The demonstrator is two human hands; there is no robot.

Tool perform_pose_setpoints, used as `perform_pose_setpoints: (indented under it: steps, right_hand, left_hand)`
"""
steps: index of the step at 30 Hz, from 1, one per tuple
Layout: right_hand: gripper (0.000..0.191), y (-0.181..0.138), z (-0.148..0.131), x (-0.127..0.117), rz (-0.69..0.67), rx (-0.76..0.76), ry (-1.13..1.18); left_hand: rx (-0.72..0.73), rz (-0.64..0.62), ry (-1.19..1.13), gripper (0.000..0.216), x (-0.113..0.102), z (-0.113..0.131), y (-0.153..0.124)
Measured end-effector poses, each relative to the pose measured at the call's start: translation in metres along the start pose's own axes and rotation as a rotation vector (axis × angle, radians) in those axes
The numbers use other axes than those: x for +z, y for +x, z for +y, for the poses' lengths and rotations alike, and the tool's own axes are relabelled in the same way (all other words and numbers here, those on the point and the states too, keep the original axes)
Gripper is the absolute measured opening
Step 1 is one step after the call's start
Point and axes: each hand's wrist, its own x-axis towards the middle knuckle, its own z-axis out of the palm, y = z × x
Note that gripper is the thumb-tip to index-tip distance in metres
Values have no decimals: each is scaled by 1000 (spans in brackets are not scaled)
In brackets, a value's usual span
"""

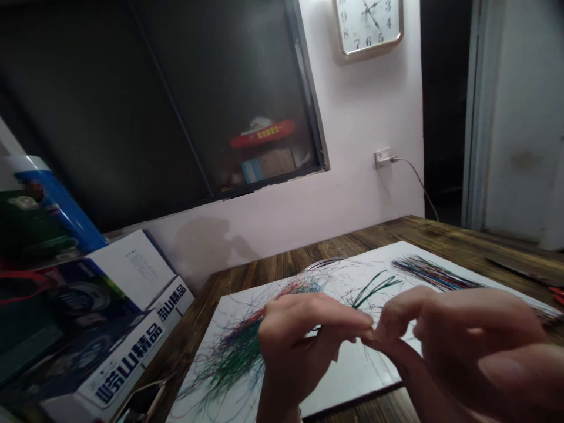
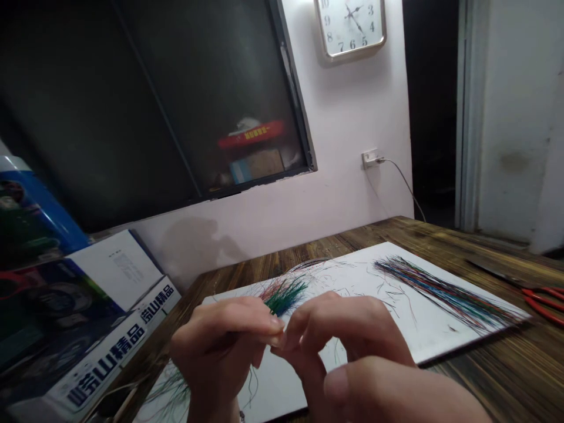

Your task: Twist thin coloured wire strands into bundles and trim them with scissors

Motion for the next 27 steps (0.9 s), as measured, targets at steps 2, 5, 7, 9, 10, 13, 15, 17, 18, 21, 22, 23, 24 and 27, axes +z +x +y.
perform_pose_setpoints:
  steps: [2, 5, 7, 9, 10, 13, 15, 17, 18, 21, 22, 23, 24, 27]
  right_hand:
    - [31, 5, 2, 1, -51, -37, -24]
    - [37, 12, 2, 5, -106, -85, -37]
    - [39, 14, -2, 12, -19, -58, -23]
    - [43, 13, -8, 20, 133, 38, -15]
    - [44, 13, -11, 22, 185, 79, -14]
    - [41, 13, -13, 18, 119, 78, -54]
    - [41, 16, -8, 6, -41, 14, -108]
    - [40, 20, -3, -7, -216, -57, -151]
    - [40, 22, -1, -12, -266, -71, -163]
    - [41, 25, -3, -12, -273, -55, -160]
    - [41, 26, -6, -6, -231, -50, -139]
    - [42, 26, -9, 0, -168, -39, -108]
    - [43, 25, -12, 7, -85, -33, -74]
    - [48, 24, -17, 18, 61, 7, -32]
  left_hand:
    - [27, -8, 56, 14, 0, 1, 1]
    - [48, -6, 36, 10, 1, 1, 2]
    - [55, 9, 4, 7, 2, 0, 2]
    - [53, 15, -2, 8, 2, -1, 1]
    - [53, 15, 3, 8, 1, -1, 1]
    - [52, 6, 34, 11, -2, -1, 0]
    - [55, -5, 57, 11, -4, 0, -2]
    - [58, -25, 66, 12, -5, -1, -3]
    - [57, -30, 64, 12, -5, -1, -4]
    - [46, -35, 46, 13, -4, -2, -4]
    - [45, -31, 41, 13, -4, -2, -4]
    - [47, -27, 38, 14, -3, -2, -3]
    - [50, -24, 36, 14, -3, -2, -2]
    - [69, -20, 36, 12, -3, -2, -1]
